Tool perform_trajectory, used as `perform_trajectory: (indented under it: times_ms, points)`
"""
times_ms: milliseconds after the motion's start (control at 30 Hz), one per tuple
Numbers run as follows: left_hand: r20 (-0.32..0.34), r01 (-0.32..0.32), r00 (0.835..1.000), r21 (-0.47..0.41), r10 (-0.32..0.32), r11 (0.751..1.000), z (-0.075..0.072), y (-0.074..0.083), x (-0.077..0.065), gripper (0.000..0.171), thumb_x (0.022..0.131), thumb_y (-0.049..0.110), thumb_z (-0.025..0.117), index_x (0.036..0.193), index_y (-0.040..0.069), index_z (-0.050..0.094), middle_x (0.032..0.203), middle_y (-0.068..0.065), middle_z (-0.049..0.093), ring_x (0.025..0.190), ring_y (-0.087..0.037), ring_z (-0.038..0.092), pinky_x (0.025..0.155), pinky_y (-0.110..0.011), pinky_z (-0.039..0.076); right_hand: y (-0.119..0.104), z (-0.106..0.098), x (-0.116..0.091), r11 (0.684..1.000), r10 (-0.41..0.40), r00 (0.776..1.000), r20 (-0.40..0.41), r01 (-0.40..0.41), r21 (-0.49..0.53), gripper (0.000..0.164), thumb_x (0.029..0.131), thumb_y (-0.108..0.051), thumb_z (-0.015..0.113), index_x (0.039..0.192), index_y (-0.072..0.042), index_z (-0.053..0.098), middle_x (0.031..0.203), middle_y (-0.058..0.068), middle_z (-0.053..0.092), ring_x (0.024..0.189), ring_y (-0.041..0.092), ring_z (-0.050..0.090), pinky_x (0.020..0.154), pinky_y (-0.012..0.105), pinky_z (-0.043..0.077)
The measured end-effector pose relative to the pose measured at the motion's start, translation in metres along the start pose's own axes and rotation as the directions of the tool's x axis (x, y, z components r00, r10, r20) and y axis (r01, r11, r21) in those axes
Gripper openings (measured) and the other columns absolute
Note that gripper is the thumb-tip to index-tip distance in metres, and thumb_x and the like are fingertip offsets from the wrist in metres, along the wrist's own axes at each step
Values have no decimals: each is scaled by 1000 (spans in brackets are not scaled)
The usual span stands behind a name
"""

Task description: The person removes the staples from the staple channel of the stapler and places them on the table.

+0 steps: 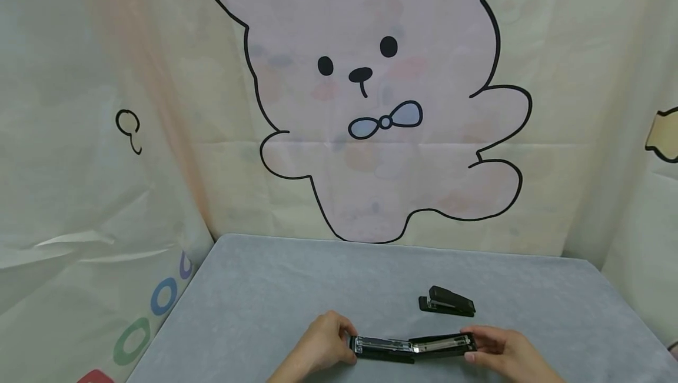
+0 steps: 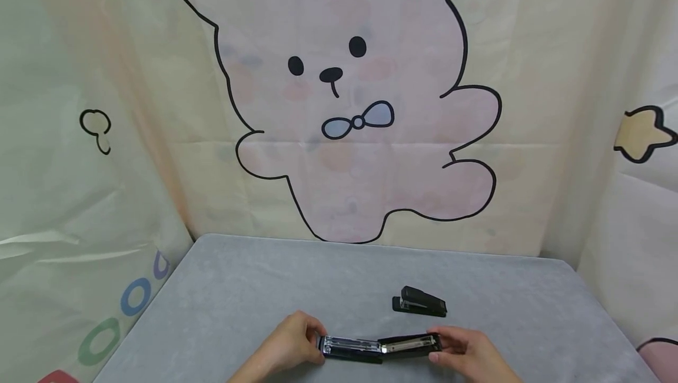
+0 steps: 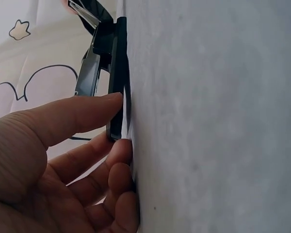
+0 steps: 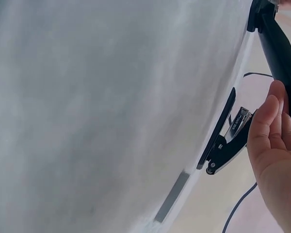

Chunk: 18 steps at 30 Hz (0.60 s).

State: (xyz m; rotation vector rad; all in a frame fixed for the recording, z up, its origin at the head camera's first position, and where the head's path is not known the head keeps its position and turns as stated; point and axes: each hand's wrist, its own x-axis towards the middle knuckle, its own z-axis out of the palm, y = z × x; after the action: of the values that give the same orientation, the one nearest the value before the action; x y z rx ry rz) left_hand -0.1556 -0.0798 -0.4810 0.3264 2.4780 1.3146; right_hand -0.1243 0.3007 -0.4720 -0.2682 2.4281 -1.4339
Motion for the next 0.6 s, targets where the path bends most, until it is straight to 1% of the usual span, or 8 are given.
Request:
perform_trajectory:
  times_ms: [100, 267, 333, 467, 567, 600]
  points:
    - [-4, -20, 1000, 1, 20, 1000, -4, -2, -1, 32, 60, -9, 89, 85, 8, 76, 62, 4, 57, 56, -11, 48, 54, -26, 36, -3, 3, 1, 1000, -17, 1000, -9, 17, -9, 60, 92, -21, 81, 133, 17, 60, 112, 19, 75, 87, 6, 70, 72, 28, 58]
    - [-19, -37, 999, 5, 38, 999, -12, -3, -1, 33, 61, -9, 88, 88, 7, 77, 64, 4, 57, 59, -10, 49, 55, -26, 38, -11, 10, 5, 999, 16, 999, -38, -17, -37, 58, 91, -24, 82, 134, 10, 64, 107, 10, 76, 84, 7, 67, 69, 27, 55]
    - [-26, -45, 999, 7, 45, 999, -15, -4, 0, 34, 60, -10, 87, 89, 6, 78, 65, 4, 57, 59, -11, 50, 56, -26, 38, -14, 13, 6, 999, 20, 999, -41, -21, -32, 56, 92, -23, 82, 134, 9, 64, 106, 9, 76, 84, 7, 66, 69, 28, 54]
    - [-39, -62, 997, 19, 62, 998, -20, -9, 1, 37, 60, -11, 86, 94, 2, 79, 66, 3, 58, 61, -10, 51, 57, -26, 40, -19, 20, 9, 999, 33, 997, -65, -36, -39, 54, 91, -23, 82, 134, 6, 66, 100, 5, 75, 79, 6, 59, 65, 27, 49]
    - [-53, -76, 996, 25, 77, 997, -25, -13, 1, 40, 60, -12, 85, 97, 0, 79, 67, 4, 59, 61, -10, 52, 57, -26, 42, -23, 26, 13, 998, 37, 996, -81, -41, -47, 53, 90, -23, 83, 134, 3, 67, 90, 2, 70, 74, 6, 52, 61, 26, 43]
    - [-57, -81, 995, 26, 83, 996, -27, -14, 1, 40, 60, -11, 85, 98, -1, 79, 67, 4, 59, 61, -10, 53, 57, -26, 43, -25, 27, 15, 998, 34, 996, -81, -38, -41, 53, 90, -23, 83, 135, 2, 67, 89, 2, 69, 74, 6, 51, 61, 26, 42]
